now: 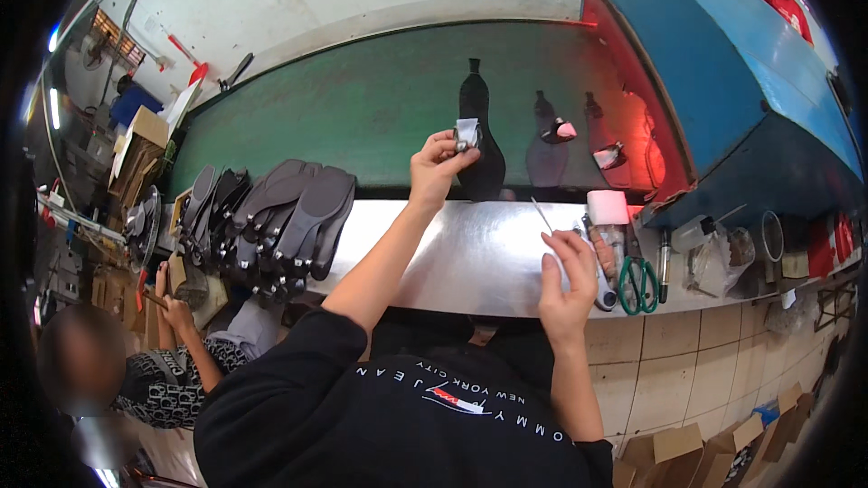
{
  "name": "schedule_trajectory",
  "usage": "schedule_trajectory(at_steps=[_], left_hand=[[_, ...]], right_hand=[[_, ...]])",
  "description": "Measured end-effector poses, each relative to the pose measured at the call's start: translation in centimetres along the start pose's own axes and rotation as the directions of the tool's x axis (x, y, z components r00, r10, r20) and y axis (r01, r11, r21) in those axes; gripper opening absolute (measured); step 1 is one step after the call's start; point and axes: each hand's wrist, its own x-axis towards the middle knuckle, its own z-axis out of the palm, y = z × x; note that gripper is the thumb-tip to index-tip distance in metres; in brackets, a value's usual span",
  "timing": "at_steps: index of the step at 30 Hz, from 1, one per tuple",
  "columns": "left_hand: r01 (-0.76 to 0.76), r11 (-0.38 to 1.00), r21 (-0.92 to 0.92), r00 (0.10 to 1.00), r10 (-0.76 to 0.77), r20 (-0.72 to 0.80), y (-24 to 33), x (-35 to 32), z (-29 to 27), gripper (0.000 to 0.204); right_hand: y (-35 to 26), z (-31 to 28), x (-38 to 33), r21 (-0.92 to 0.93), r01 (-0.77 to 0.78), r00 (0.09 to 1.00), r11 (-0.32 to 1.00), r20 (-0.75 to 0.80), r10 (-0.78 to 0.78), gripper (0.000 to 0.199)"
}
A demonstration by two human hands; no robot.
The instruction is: Processing shoe soles and components on a factory assembly line.
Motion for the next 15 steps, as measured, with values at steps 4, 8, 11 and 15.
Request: schedule_trajectory(at_steps=[4, 8, 11, 15], left_hand=[[0.236, 0.92, -0.313, 0.96, -0.171, 0.223, 6.2, -6.8, -3.3, 0.017], [0.469, 0.818, -0.333, 0.818, -0.26, 0.513, 8.5, -12.6, -5.3, 0.02], [0.572, 0.734, -0.367, 0.779, -0.346, 0.523, 9.0, -15.1, -5.4, 0.016], [0.552, 0.67, -0.496, 0.807, -0.279, 0.521, 9.4, -15.4, -5.1, 0.02]], right_hand=[[1.3, 2.7, 0.8, 0.713, -0.379, 0.925, 0.589, 0.303, 0.229, 0.029], [-1.3, 5.7, 2.9, 0.776, -0.538, 0.836, 0.328, 0.541, 0.091, 0.058], [-3.5, 6.2, 3.1, 0.694, -0.655, 0.738, 0.299, 0.672, 0.057, 0.058], [-2.3, 6.4, 2.3, 0.863, -0.502, 0.836, 0.054, 0.468, 0.285, 0.053]])
